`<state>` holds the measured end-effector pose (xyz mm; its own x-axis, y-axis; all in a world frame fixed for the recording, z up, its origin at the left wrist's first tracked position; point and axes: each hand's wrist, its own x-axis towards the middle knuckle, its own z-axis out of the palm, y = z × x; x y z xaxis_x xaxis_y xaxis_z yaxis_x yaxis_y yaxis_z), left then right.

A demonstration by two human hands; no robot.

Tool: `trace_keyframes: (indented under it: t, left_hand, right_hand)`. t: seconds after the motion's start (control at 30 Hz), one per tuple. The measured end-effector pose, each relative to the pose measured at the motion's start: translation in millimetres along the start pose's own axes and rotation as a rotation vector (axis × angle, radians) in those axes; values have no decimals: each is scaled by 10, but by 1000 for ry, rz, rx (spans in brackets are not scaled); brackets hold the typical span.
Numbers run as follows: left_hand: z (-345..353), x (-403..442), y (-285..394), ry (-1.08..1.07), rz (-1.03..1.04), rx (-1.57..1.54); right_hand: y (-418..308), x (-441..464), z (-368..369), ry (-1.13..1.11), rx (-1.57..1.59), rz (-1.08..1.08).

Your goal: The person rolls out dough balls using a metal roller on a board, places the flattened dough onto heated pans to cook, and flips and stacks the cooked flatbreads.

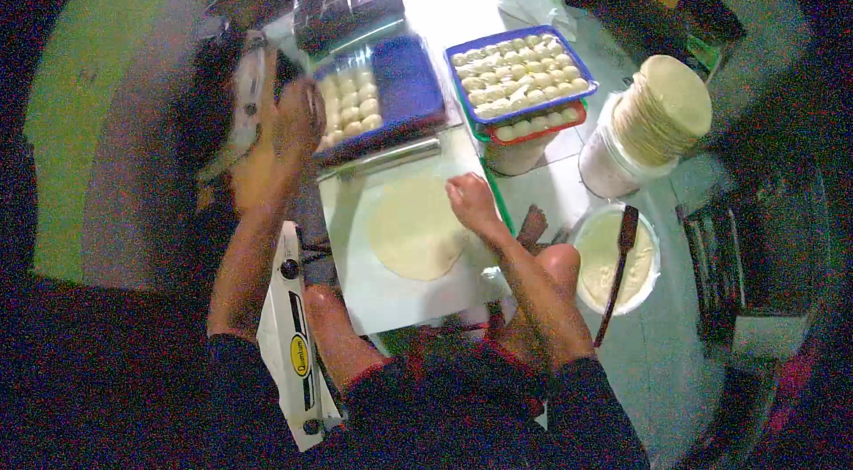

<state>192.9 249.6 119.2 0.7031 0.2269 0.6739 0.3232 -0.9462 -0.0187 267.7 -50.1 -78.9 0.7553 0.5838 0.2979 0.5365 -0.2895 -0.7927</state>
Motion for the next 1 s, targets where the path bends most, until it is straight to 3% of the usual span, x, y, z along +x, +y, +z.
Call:
trace_keyframes:
  t: [0.1, 0.17, 0.2, 0.23, 0.27, 0.33, 0.37, 0.47, 0.5, 0.57, 0.63, 0.7, 0.73, 0.77, 0.8, 0.83, 0.9, 0.93, 1.0]
  left_hand:
    - [-192, 241, 17, 283, 95, 37]
    - [-270, -182, 225, 86, 39, -246]
    - [-268, -526, 348, -124, -17, -399]
    - [-109, -884, 389, -171, 113, -550]
    - [-67, -1298, 492, -497, -88, -673]
    - [280, -1839, 568, -656, -147, -714]
    - [482, -1947, 580, -600, -148, -678]
    - [860, -1964, 541, -490, -122, -619]
    - [929, -1913, 507, -501, -103, -635]
    - [1106, -1901, 374, -487, 13, -700]
    - [1215, -1947, 255, -502, 126, -794]
    - [1190, -1974, 297, -393, 204, -774]
    - [1084, -1980, 370, -529, -1, -852]
    - [950, -1990, 437, -662, -212, -921]
    - [834, -2009, 486, -790, -426, -981]
    - [839, -2062, 499, -676, -486, -1022]
    - [1008, -2253, 374, -770, -654, -1103]
    - [1033, -2300, 329, -810, -745, -1145]
    - [734, -2343, 317, -994, -979, -1359]
  right_hand:
    - [-18, 441, 553, -62, -246, -95]
    - [-34, 509, 739, -118, -291, -121]
    - [-26, 523, 799, -149, -313, -132]
    - [5, 508, 872, -88, -228, -133]
    - [29, 496, 916, -71, -274, -177]
    - [66, 446, 953, -41, -372, -267]
    - [136, 419, 1020, 20, -404, -349]
    - [234, 422, 916, -104, -104, -495]
    - [234, 459, 818, -297, 23, -435]
    - [-117, 671, 449, -611, -89, -87]
    - [47, 794, 255, -677, -243, -256]
    - [35, 1160, 111, -1168, -397, -289]
    - [32, 1271, 58, -1413, -474, -303]
    - [305, 1210, 92, -1385, -107, -300]
    - [432, 1080, 132, -1362, 249, -24]
    - [485, 869, 163, -1295, 595, 252]
    - [323, 463, 133, -1060, 1142, 687]
    - [195, 274, 82, -922, 1342, 850]
    - [-49, 64, -11, -944, 1237, 835]
